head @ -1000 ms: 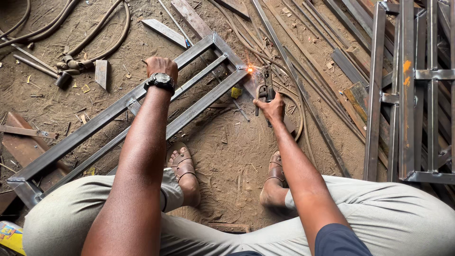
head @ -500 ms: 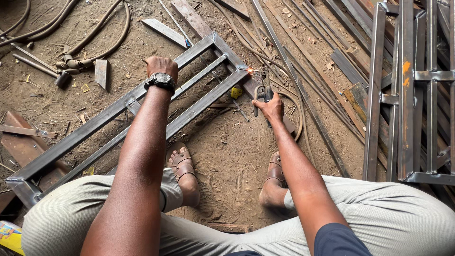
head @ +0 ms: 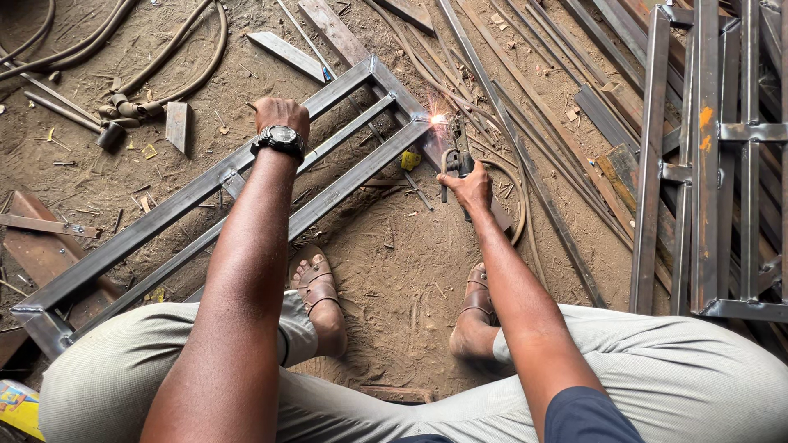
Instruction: The person sits on the ground and welds a rectangular metal frame using a handheld welding torch. They weld along the joints of the frame, flip it over to weld the other side, and use a hammer to tap the welds.
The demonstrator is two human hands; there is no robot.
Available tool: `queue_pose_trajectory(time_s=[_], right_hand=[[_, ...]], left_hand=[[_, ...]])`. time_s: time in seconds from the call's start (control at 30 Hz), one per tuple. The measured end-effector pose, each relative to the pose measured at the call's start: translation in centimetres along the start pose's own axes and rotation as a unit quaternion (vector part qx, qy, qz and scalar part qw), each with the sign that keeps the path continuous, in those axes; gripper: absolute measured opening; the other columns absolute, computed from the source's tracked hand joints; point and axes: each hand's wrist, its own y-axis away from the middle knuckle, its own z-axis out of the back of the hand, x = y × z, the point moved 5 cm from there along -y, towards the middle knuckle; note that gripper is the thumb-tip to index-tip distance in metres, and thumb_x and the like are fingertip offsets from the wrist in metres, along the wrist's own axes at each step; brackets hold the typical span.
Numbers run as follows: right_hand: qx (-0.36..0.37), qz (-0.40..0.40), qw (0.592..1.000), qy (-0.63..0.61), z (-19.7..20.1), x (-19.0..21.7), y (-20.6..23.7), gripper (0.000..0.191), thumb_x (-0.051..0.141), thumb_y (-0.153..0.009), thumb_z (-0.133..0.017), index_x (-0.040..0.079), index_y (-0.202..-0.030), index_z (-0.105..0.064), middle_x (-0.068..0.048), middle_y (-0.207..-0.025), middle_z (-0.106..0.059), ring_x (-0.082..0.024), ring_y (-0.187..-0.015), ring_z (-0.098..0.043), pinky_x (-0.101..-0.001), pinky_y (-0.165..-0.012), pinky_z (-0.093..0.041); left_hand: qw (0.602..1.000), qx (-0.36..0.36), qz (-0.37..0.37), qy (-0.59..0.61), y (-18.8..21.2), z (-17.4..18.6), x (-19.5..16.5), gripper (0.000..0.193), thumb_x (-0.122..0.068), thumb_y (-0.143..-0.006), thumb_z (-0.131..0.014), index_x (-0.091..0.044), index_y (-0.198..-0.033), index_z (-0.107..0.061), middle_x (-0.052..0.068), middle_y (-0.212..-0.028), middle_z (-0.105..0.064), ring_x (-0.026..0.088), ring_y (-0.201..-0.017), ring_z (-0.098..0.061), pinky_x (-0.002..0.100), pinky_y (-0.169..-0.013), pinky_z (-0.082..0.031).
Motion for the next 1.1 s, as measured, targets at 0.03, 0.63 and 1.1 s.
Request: queue_pose_trajectory(time_s=[0.03, 0.63, 1.1], right_hand=[[-0.002, 0.004, 1.0, -0.004, 0.2, 0.3, 0.1, 0.07, 0.054, -0.072, -0.088, 0.005, -0.115, -0.061, -0.007, -0.095, -0.069, -0.018, -0.078, -0.067, -0.0382, -0.068, -0.059], [-0.019, 0.038, 0.999, -0.034, 0.6, 1.0, 0.5, 0.076, 0.053, -0.073, -0.09, 0.0, -0.118, -0.059, -0.011, -0.099, -0.07, -0.019, -0.081, -0.069, -0.0374, -0.07, -0.061], [-0.024, 0.012, 1.0, -0.009, 0.6, 0.9, 0.6, 0.08, 0.051, -0.068, -0.092, 0.002, -0.121, -0.057, -0.01, -0.099, -0.067, -0.02, -0.082, -0.068, -0.038, -0.069, -0.06]], left_hand=[[1.0, -0.004, 0.001, 0.004, 0.0, 0.1, 0.0, 0.028, -0.032, -0.104, -0.058, -0.016, -0.092, -0.077, 0.0, -0.074, -0.067, 0.014, -0.071, -0.065, 0.034, -0.061, -0.046], [0.999, -0.013, 0.009, 0.032, 0.1, 0.6, 0.3, 0.024, -0.029, -0.104, -0.058, -0.02, -0.098, -0.08, 0.0, -0.087, -0.077, 0.019, -0.085, -0.073, 0.038, -0.063, -0.05], [1.0, 0.0, 0.007, 0.007, -0.7, -0.8, 0.1, 0.031, -0.035, -0.104, -0.058, -0.017, -0.091, -0.079, -0.002, -0.075, -0.071, 0.013, -0.072, -0.066, 0.034, -0.059, -0.045]])
